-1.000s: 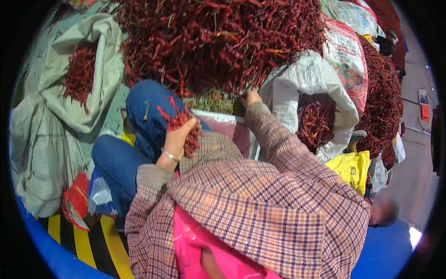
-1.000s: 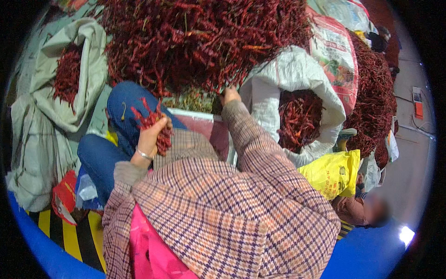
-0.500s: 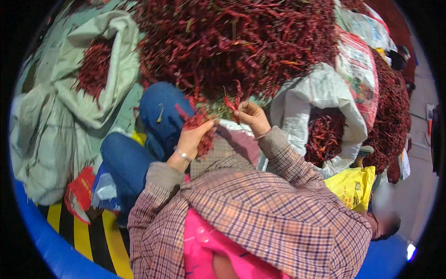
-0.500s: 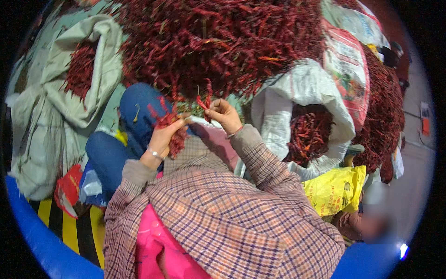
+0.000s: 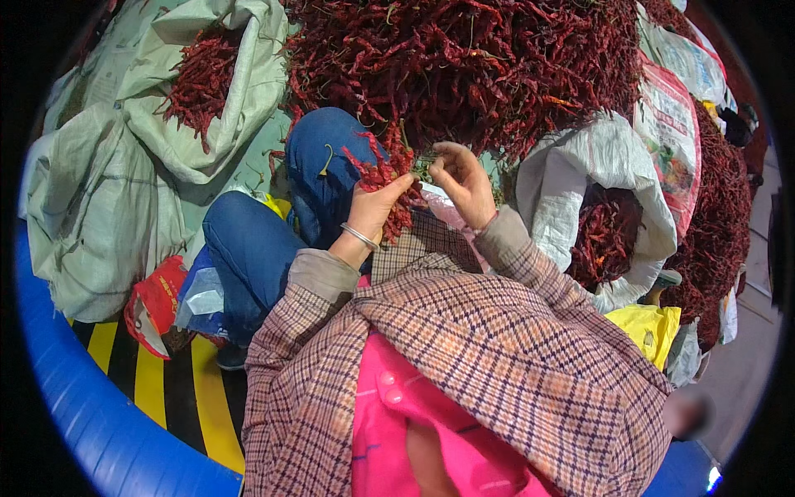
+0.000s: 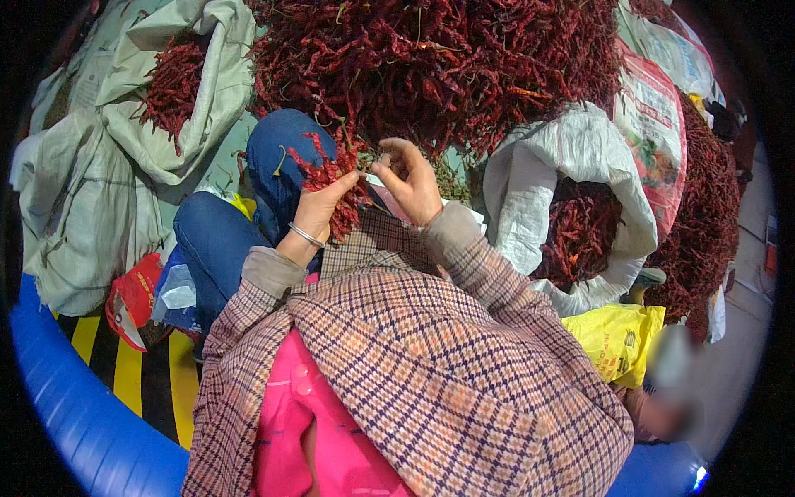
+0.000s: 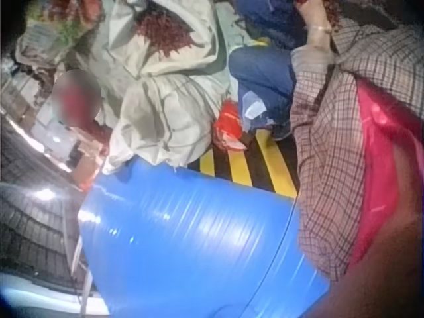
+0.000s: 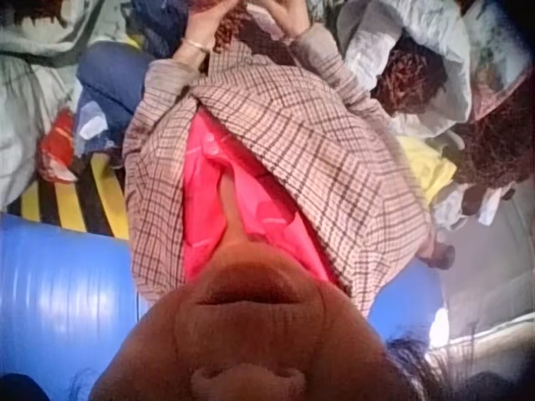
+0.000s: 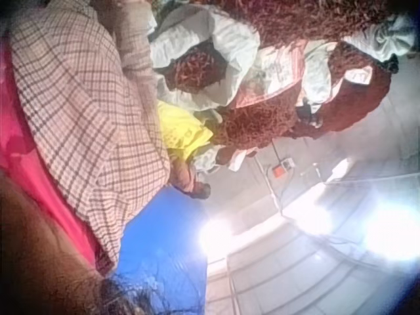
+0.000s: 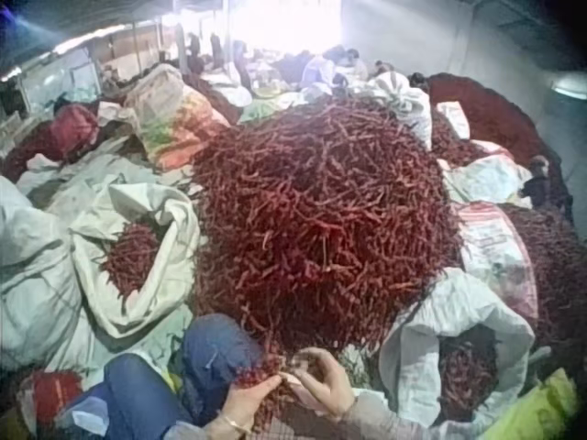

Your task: The person sits on the floor and repeatedly picks dried red chilies from a large pile, removes the stems by hand, and drops the de-stemmed chilies into a white sack. The process continues with the same repetitive motion throughout the clip.

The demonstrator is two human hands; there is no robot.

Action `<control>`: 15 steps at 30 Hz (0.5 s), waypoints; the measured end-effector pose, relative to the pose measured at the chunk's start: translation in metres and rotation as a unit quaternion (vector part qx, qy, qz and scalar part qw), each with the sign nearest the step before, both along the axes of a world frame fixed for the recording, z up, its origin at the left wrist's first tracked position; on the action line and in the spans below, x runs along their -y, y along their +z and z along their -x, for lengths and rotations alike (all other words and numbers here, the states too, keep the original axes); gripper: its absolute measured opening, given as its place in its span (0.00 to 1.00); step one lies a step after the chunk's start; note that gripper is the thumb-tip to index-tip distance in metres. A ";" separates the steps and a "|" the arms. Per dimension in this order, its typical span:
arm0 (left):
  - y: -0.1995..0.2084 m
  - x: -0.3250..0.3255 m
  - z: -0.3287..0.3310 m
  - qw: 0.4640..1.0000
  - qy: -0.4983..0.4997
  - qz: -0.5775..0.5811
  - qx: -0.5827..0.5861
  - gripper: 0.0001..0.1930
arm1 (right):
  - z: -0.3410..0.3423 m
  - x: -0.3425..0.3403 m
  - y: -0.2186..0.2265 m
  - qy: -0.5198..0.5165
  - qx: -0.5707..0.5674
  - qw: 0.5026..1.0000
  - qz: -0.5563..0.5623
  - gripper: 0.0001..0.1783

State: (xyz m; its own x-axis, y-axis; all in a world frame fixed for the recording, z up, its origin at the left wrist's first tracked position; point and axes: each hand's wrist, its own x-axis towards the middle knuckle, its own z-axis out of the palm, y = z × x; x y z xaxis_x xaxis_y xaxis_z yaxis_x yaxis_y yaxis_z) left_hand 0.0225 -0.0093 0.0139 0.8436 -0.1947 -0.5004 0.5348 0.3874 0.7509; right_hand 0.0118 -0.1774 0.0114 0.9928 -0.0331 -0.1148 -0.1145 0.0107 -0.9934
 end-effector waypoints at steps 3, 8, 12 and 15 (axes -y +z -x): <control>-0.005 -0.004 0.000 0.970 -0.145 -0.193 0.004 0.12 | -0.027 0.006 -0.001 0.027 0.096 0.993 0.070 0.15; -0.021 -0.008 0.015 0.987 -0.093 -0.119 0.061 0.13 | -0.019 0.000 -0.032 0.077 0.071 0.993 0.050 0.04; -0.011 -0.015 0.013 0.987 -0.085 -0.122 0.067 0.19 | -0.023 0.014 -0.005 0.139 -0.043 0.989 -0.022 0.07; 0.022 -0.017 0.016 0.994 -0.099 -0.053 0.005 0.14 | -0.026 0.005 0.009 0.118 0.013 0.986 0.120 0.08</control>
State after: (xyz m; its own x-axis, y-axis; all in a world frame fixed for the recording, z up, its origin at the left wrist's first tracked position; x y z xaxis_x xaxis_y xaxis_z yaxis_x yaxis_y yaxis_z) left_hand 0.0068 0.0073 0.0355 0.7988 -0.3045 -0.5189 0.5852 0.1931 0.7876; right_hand 0.0374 -0.1820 0.0203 0.9785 0.1768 -0.1066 -0.0603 -0.2491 -0.9666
